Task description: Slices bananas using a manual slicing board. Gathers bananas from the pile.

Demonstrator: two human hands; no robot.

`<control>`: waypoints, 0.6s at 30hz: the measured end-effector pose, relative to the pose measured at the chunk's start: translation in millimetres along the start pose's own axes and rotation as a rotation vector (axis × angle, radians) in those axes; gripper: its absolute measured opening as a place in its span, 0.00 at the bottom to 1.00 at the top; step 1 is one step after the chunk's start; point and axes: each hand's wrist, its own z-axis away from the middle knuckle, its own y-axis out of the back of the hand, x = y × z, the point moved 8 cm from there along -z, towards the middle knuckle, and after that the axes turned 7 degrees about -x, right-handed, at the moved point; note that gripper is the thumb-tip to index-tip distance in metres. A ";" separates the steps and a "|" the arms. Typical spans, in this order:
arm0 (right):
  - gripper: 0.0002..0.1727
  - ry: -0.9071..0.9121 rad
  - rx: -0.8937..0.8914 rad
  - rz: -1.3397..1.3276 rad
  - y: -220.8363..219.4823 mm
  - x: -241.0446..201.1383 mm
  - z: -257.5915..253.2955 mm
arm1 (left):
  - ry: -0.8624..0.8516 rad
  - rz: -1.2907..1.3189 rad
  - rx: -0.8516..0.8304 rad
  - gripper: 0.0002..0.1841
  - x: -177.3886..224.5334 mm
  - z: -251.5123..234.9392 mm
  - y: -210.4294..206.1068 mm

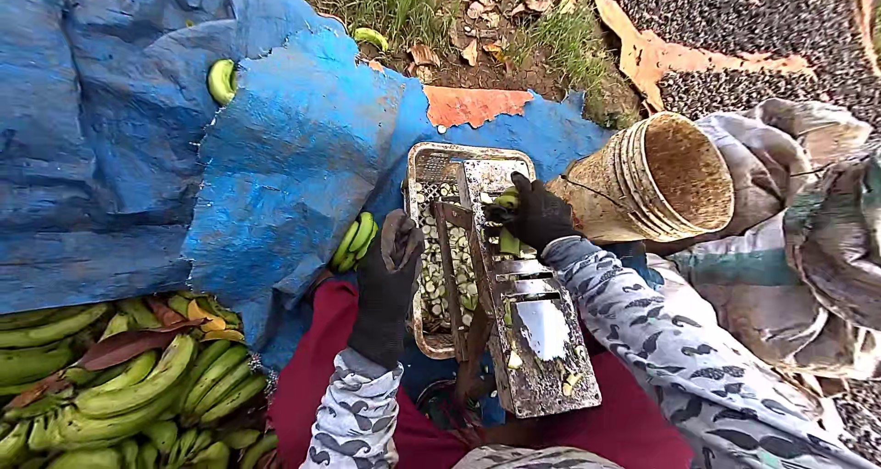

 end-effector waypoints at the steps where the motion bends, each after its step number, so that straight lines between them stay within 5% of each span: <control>1: 0.46 0.006 0.011 -0.009 2.5 0.0 -0.8 | 0.009 0.004 0.009 0.29 0.0 -0.6 2.0; 8: 0.44 0.430 0.339 -0.035 -30.1 29.6 159.6 | 0.026 -0.049 -0.018 0.28 5.0 0.9 3.0; 14: 0.45 0.027 0.053 -0.010 0.2 13.4 -5.4 | 0.028 -0.107 -0.009 0.28 -1.2 -2.9 3.2; 18: 0.44 0.032 -0.057 -0.159 26.0 26.4 -6.3 | 0.022 -0.141 0.029 0.28 -1.2 -8.0 8.5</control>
